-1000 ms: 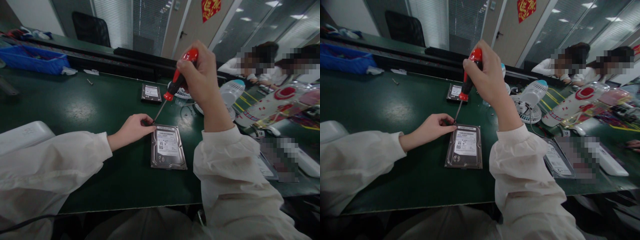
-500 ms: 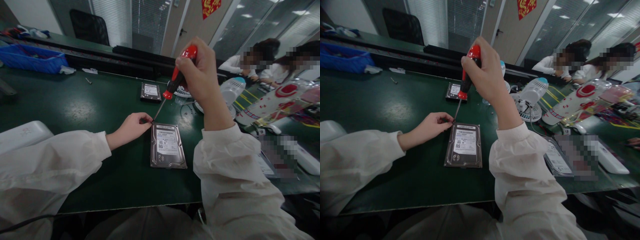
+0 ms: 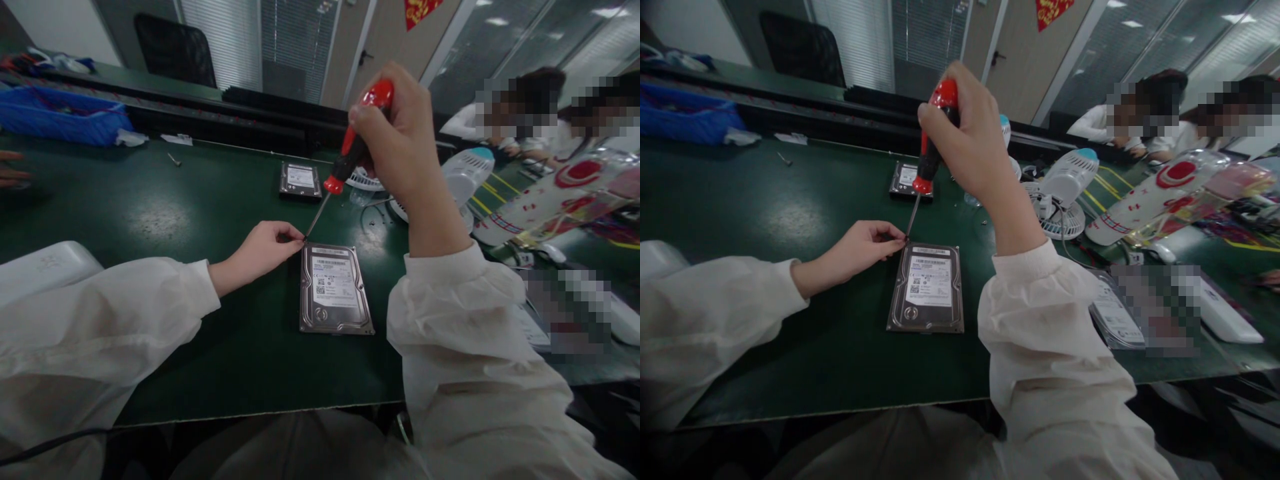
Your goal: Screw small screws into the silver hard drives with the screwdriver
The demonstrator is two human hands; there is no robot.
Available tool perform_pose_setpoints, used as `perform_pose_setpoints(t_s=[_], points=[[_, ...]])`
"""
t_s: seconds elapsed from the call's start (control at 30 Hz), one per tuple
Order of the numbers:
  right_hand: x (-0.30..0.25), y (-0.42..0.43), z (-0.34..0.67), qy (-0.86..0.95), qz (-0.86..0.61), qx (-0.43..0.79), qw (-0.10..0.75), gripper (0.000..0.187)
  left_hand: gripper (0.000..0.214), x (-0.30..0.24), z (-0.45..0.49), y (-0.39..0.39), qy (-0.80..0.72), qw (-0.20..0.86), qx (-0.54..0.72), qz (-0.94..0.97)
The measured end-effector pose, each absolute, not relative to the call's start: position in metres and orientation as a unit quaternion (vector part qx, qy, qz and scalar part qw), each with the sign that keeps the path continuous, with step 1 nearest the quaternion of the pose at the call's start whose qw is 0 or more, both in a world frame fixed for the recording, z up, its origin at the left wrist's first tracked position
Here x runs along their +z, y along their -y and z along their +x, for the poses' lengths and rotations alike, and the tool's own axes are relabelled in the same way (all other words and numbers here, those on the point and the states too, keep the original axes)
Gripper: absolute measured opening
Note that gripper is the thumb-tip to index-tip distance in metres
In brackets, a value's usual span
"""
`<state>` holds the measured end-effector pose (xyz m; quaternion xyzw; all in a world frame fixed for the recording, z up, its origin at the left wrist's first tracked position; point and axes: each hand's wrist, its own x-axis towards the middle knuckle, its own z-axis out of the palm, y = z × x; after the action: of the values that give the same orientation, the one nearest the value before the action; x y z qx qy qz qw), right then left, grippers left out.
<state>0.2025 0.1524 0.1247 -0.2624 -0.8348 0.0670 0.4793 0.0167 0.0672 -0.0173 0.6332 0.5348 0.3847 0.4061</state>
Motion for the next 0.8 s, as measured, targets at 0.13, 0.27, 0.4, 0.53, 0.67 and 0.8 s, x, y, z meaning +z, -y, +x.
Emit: perform_pose_setpoints(t_s=[0.13,0.27,0.4,0.53,0.67,0.8], points=[[0.1254,-0.1517,0.2023,0.835,-0.264,0.068,0.479,0.02,0.024,-0.016,0.0168,-0.0674,-0.543,0.411,0.379,0.627],[0.1261,-0.151,0.2023,0.836,-0.265,0.066,0.476,0.022,0.022,-0.015,0.0169,-0.0674,-0.547,0.412,0.382,0.621],[0.1251,-0.152,0.203,0.836,-0.254,0.071,0.48,0.02,0.021,-0.0145,0.017,-0.0669,-0.547,0.414,0.38,0.62],[0.1242,-0.1534,0.2035,0.836,-0.246,0.075,0.485,0.02,0.021,-0.0135,0.0171,-0.0657,-0.544,0.416,0.381,0.621],[0.1246,-0.1536,0.2034,0.837,-0.247,0.08,0.482,0.018,0.021,-0.012,0.017,-0.0649,-0.541,0.416,0.381,0.623],[0.1243,-0.1532,0.2033,0.838,-0.255,0.081,0.476,0.019,0.021,-0.0128,0.0166,-0.0657,-0.54,0.418,0.382,0.623]])
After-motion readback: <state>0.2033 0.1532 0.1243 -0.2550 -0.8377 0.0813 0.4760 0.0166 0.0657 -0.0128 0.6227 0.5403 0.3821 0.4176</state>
